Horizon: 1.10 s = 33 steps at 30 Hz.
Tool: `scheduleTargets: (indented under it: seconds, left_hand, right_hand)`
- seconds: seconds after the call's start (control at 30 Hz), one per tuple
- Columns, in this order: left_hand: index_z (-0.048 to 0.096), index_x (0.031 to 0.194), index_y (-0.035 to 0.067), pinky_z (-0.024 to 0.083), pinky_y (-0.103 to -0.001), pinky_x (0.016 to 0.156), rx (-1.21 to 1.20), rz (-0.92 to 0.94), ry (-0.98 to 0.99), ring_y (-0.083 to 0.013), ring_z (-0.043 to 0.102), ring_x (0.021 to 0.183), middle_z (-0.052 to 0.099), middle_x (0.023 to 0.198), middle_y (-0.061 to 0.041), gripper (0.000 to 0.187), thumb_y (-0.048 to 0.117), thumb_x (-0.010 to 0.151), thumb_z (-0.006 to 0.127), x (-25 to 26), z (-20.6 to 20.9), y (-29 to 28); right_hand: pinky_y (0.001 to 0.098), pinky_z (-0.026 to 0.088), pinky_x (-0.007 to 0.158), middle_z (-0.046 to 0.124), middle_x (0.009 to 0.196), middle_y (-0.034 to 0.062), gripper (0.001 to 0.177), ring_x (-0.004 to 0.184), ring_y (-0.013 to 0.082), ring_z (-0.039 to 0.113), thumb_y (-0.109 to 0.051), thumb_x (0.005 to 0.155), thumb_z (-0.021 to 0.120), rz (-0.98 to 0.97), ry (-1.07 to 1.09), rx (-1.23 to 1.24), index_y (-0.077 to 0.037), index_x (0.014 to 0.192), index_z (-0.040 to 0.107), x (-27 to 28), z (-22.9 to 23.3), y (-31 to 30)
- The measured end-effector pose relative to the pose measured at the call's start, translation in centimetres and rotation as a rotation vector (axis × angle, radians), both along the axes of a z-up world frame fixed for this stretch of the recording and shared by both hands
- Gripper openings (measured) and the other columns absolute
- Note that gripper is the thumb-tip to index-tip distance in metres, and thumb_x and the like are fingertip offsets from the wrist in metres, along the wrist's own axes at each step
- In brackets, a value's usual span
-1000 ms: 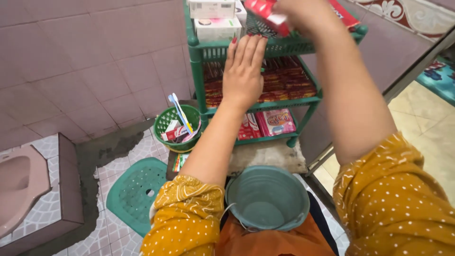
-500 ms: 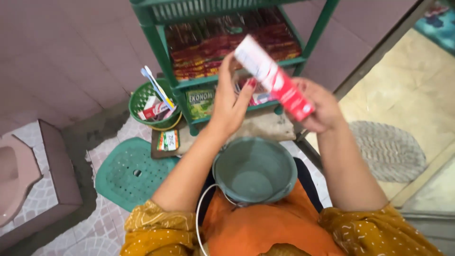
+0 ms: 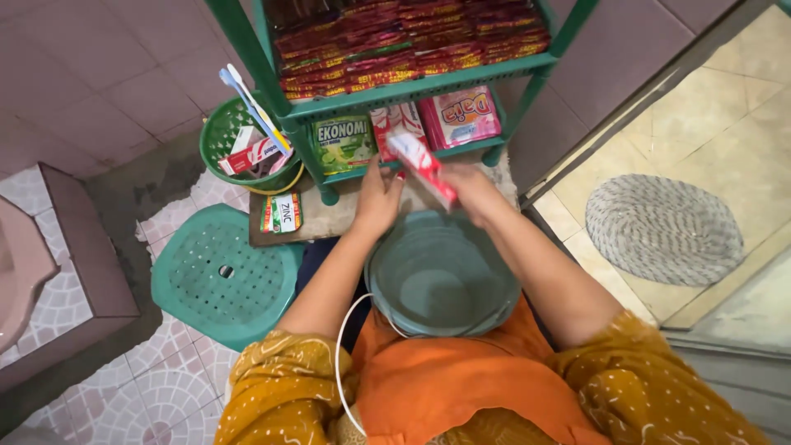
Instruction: The person organizes various toiletry items, including soap boxes, toothpaste tubes, and small packets, on a multi-tiered green plastic shelf in a bathroom.
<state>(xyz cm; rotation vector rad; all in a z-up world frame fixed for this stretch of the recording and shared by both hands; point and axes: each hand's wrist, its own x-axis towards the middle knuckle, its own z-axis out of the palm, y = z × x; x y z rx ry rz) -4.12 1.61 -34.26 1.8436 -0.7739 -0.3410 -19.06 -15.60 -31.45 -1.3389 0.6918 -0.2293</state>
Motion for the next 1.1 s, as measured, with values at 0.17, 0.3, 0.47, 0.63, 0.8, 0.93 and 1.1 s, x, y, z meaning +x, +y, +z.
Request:
scheduleTargets:
  seconds: [0.17, 0.3, 0.47, 0.63, 0.8, 0.93, 1.1]
  left_hand:
    - [0.047, 0.146, 0.006, 0.043, -0.048, 0.110, 0.214, 0.043, -0.196, -0.0390, 0.053, 0.133, 0.057, 0.141, -0.020, 0.067, 0.024, 0.086, 0.071, 1.1, 1.4, -1.5]
    - [0.037, 0.151, 0.006, 0.029, -0.053, 0.119, 0.443, -0.031, -0.310, -0.0329, 0.033, 0.150, 0.038, 0.159, -0.015, 0.075, 0.028, 0.087, 0.069, 1.6, 2.4, -3.1]
    - [0.023, 0.159, 0.008, 0.014, -0.054, 0.124, 0.662, -0.175, -0.278, -0.0290, 0.012, 0.158, 0.013, 0.171, -0.014, 0.083, 0.027, 0.090, 0.066, 2.2, 2.3, -4.0]
    - [0.020, 0.160, 0.007, 0.006, -0.052, 0.125, 0.671, -0.181, -0.277, -0.0275, 0.014, 0.156, 0.012, 0.170, -0.013, 0.087, 0.028, 0.090, 0.066, 1.9, 2.3, -3.2]
    - [0.026, 0.158, 0.005, 0.009, -0.051, 0.126, 0.635, -0.205, -0.289, -0.0278, 0.018, 0.156, 0.019, 0.169, -0.014, 0.084, 0.028, 0.089, 0.068, 1.6, 3.2, -2.3]
    - [0.032, 0.154, 0.000, 0.019, -0.047, 0.125, 0.524, -0.293, -0.294, -0.0336, 0.022, 0.154, 0.027, 0.164, -0.020, 0.084, 0.026, 0.086, 0.073, 0.2, 2.0, 0.7]
    - [0.042, 0.146, -0.005, 0.032, -0.044, 0.117, 0.337, -0.329, -0.166, -0.0419, 0.038, 0.141, 0.044, 0.149, -0.028, 0.075, 0.008, 0.078, 0.072, -2.5, -1.2, 4.8]
  right_hand:
    - [0.0436, 0.053, 0.074, 0.073, 0.088, 0.0227, 0.033, 0.082, 0.0345, 0.071, -0.031, 0.100, 0.061, -0.104, 0.137, -0.753, -0.001, 0.097, 0.075, 11.0, -6.9, -6.1]
    - [0.0472, 0.056, 0.082, 0.073, 0.112, 0.0243, 0.020, 0.098, 0.0407, 0.071, -0.020, 0.084, 0.062, 0.163, 0.044, -1.650, -0.007, 0.086, 0.077, 16.3, -10.1, -7.7]
    - [0.0504, 0.055, 0.091, 0.070, 0.113, 0.0256, 0.027, 0.107, 0.0414, 0.068, -0.017, 0.089, 0.059, 0.316, 0.530, -1.265, -0.001, 0.107, 0.072, 18.3, -9.6, -7.2]
    - [0.0541, 0.052, 0.089, 0.068, 0.110, 0.0291, 0.040, 0.104, 0.0471, 0.065, -0.013, 0.091, 0.057, 0.160, 0.446, -1.114, -0.001, 0.129, 0.059, 17.2, -7.2, -4.8]
    - [0.0531, 0.051, 0.094, 0.068, 0.117, 0.0278, 0.042, 0.109, 0.0476, 0.063, -0.013, 0.090, 0.063, 0.105, 0.315, -1.117, -0.007, 0.131, 0.062, 14.6, -4.1, -3.0]
    - [0.0513, 0.047, 0.102, 0.064, 0.128, 0.0275, 0.054, 0.119, 0.0469, 0.056, -0.017, 0.088, 0.073, 0.070, 0.048, -1.257, -0.002, 0.138, 0.059, 6.9, -1.6, -0.1]
    - [0.0484, 0.047, 0.108, 0.064, 0.126, 0.0222, 0.056, 0.123, 0.0414, 0.058, -0.026, 0.086, 0.076, 0.225, 0.382, -1.287, -0.008, 0.136, 0.062, -4.7, 1.9, 2.6]
